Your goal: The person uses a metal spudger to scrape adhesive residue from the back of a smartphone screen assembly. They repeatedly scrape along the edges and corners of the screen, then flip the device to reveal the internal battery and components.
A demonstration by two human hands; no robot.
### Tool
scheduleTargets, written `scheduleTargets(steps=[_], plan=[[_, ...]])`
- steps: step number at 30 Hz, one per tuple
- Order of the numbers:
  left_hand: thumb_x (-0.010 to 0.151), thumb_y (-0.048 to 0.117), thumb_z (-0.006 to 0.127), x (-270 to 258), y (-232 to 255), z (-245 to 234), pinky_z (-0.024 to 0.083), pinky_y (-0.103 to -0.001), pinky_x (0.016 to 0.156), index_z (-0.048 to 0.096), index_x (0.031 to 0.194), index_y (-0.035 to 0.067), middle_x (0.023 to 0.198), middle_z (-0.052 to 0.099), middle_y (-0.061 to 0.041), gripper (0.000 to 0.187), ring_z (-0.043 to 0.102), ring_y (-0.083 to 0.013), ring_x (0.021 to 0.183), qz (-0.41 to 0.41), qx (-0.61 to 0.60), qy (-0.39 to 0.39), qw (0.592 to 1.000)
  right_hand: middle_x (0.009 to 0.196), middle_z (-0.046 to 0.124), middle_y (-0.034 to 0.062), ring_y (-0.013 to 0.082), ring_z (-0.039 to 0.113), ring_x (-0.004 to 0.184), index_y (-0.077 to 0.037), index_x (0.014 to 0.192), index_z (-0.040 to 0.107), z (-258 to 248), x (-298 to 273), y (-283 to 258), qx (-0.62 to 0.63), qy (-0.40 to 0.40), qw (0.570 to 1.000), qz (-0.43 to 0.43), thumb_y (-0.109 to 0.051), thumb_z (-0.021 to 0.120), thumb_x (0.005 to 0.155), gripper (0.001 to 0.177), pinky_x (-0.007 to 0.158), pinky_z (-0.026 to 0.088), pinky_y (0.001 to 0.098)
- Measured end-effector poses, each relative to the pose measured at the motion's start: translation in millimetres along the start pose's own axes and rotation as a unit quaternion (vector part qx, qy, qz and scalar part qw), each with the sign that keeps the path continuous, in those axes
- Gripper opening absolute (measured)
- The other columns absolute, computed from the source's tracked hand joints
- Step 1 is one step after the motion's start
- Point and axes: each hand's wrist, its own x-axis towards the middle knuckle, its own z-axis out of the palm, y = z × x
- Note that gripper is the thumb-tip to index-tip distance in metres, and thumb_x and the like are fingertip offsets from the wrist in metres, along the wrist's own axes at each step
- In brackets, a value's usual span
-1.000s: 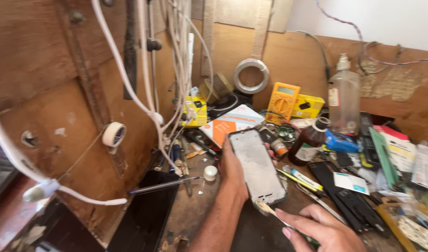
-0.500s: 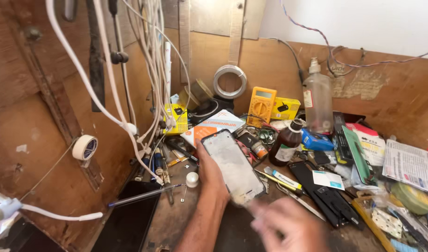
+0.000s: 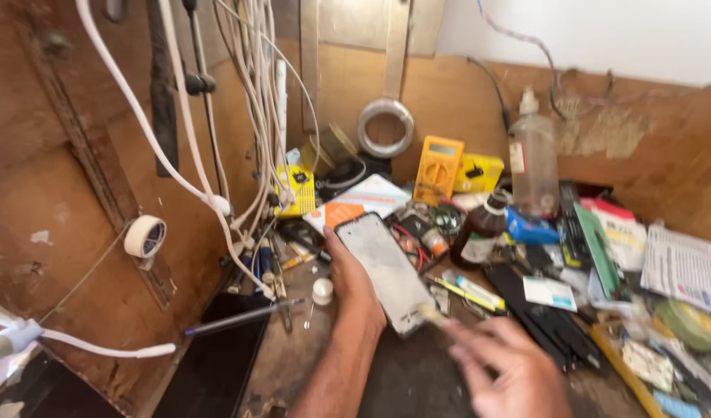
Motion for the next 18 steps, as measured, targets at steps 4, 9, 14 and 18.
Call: scheduleTargets(steps=[4,9,14,18], plan=[[0.098,0.072,0.029,-1.2,2.5,1.2,0.061,-0.044,0.067,0.067,0.111,0.003,0.089,0.074,-0.014,0.079,0.073,-0.0311,0.073,-0.002,-0.018,0.008,1.0,0.089,0.071,0.003,0.0172,0.073,0.067,-0.031,0.113,0.084,-0.1,-2.2,10.8,-0.033,-0.061,0.996,-0.055,-0.015,0.086,0.071,0.045,0.063,0.057,0.0316],[0.099,0.072,0.025,-1.0,4.1,3.7,0.059,-0.045,0.065,0.067,0.11,0.003,0.085,0.073,-0.017,0.082,0.071,-0.0328,0.071,-0.01,-0.027,0.0,1.0,0.084,0.071,0.0034,0.0165,0.074,0.071,-0.022,0.105,0.084,-7.0,7.0,11.6,0.002,-0.027,0.987,-0.155,-0.018,0.084,0.069,0.036,0.066,0.059,0.0295],[0.098,0.073,0.022,-2.4,4.0,6.0,0.061,-0.045,0.063,0.067,0.108,0.001,0.084,0.073,-0.018,0.086,0.071,-0.0334,0.069,-0.018,-0.032,-0.015,0.999,0.103,0.075,0.0059,0.0218,0.073,0.086,-0.018,0.11,0.079,-42.7,29.8,23.0,-0.089,0.142,0.986,0.0,-0.015,0.078,0.082,0.028,0.085,0.056,0.0351],[0.098,0.068,0.027,-10.4,5.3,9.1,0.061,-0.044,0.064,0.069,0.113,0.007,0.09,0.076,-0.014,0.075,0.072,-0.0315,0.073,-0.016,-0.027,0.026,0.999,0.108,0.075,0.0038,0.0266,0.071,0.083,-0.024,0.11,0.082,-52.5,26.1,31.3,-0.128,0.106,0.973,0.157,-0.027,0.085,0.081,0.029,0.077,0.056,0.0407]])
